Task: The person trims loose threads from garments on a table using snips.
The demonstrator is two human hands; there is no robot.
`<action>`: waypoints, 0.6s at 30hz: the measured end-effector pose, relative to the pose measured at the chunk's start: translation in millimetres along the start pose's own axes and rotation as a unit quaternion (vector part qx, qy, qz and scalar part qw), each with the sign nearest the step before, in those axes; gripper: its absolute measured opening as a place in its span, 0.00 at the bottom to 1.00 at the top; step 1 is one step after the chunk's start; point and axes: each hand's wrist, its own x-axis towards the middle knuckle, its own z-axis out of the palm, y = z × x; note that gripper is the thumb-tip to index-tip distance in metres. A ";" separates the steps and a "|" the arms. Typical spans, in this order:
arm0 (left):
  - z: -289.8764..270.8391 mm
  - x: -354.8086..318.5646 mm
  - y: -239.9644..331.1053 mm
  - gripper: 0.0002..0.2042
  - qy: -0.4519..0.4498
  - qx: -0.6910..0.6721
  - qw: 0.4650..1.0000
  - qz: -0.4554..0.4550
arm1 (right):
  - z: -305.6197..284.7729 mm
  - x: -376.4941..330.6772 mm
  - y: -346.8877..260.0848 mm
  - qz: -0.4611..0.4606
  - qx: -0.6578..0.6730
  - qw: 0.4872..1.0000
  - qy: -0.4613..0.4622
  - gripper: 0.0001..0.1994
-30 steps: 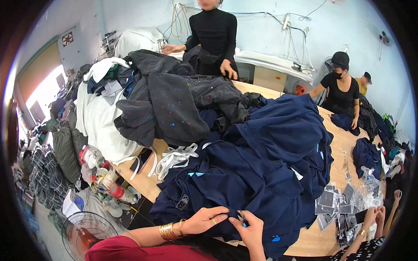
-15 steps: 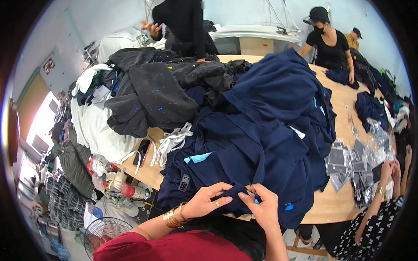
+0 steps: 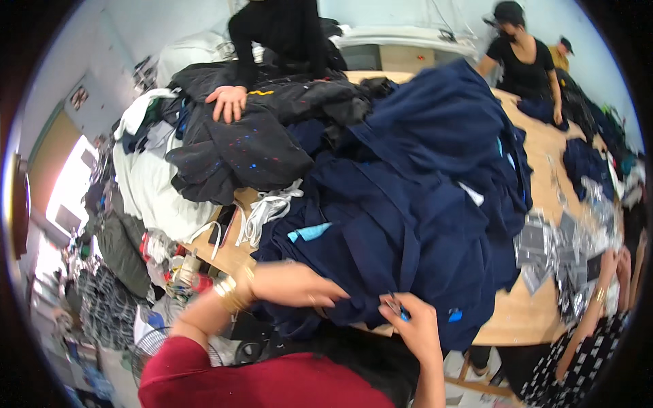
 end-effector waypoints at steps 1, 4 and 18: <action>-45.0 -6.7 -11.1 0.13 -0.044 0.044 0.997 -0.043 | -6.7 -3.2 8.7 0.056 0.030 0.997 -0.034 0.08; -211.1 -32.2 -41.9 0.15 0.136 0.665 0.706 -0.203 | -23.3 -10.2 9.7 0.131 0.059 0.989 -0.016 0.09; -291.9 -37.3 -284.1 0.29 0.490 0.174 0.850 -0.088 | -34.9 -8.3 -42.7 0.238 -0.008 0.971 -0.001 0.09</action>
